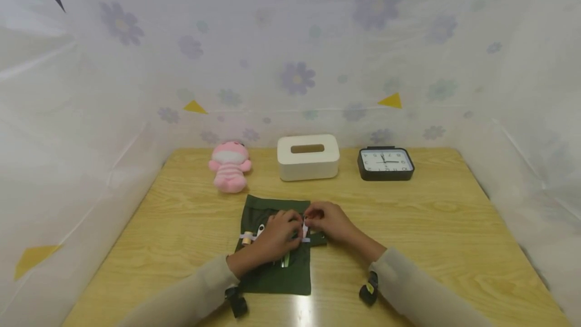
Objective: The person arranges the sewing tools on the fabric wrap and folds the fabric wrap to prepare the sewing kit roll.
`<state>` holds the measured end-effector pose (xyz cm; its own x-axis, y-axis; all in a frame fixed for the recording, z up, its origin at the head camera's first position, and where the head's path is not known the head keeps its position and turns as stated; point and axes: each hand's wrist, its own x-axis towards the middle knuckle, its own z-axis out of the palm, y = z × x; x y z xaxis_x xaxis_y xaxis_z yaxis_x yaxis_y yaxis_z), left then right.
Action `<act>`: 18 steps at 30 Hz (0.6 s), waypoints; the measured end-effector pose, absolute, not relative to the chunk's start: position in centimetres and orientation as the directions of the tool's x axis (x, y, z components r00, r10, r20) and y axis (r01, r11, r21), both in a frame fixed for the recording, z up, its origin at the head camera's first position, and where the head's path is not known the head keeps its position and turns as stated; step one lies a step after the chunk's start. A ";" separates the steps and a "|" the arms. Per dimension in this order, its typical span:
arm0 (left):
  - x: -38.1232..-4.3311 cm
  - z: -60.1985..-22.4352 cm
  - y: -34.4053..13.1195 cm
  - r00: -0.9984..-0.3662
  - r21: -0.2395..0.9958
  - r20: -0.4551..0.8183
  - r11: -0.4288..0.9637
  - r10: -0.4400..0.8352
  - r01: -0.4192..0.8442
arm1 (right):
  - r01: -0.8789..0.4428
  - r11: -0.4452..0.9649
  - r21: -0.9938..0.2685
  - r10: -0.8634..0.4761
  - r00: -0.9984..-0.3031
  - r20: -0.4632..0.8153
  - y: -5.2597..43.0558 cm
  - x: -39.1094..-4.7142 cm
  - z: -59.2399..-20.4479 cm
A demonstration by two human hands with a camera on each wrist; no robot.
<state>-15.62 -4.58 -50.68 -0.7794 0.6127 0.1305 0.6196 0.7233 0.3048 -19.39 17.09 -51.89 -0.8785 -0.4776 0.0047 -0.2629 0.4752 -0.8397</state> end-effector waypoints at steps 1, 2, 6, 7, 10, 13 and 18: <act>-15.6 -50.7 -4.6 -0.780 0.307 0.132 0.723 0.612 0.619 | -0.262 0.476 -0.840 -0.479 -0.878 0.003 17.1 -19.4 -51.9; -15.6 -50.8 -4.6 -0.780 0.312 0.136 0.721 0.611 0.619 | -0.264 0.475 -0.840 -0.481 -0.877 0.003 17.1 -19.4 -51.9; -15.5 -50.9 -4.8 -0.778 0.332 0.153 0.710 0.609 0.621 | -0.272 0.476 -0.836 -0.490 -0.872 0.004 17.1 -19.4 -51.8; -15.4 -50.9 -4.8 -0.777 0.337 0.156 0.707 0.610 0.622 | -0.272 0.473 -0.838 -0.495 -0.869 0.003 17.1 -19.4 -51.8; -15.3 -50.7 -5.1 -0.773 0.360 0.152 0.694 0.616 0.624 | -0.268 0.456 -0.849 -0.513 -0.859 -0.004 17.1 -19.4 -51.8; -15.2 -50.6 -5.3 -0.767 0.372 0.136 0.685 0.627 0.626 | -0.261 0.443 -0.858 -0.526 -0.850 -0.013 17.1 -19.3 -51.8; -15.2 -50.6 -5.5 -0.756 0.399 0.135 0.664 0.640 0.633 | -0.261 0.454 -0.852 -0.524 -0.851 -0.019 17.0 -19.3 -51.6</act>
<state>-15.22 -5.50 -50.59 -0.7563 0.6402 0.1347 0.6327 0.6635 0.3993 -19.31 17.01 -51.63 -0.8513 -0.5244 -0.0187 -0.2607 0.4537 -0.8522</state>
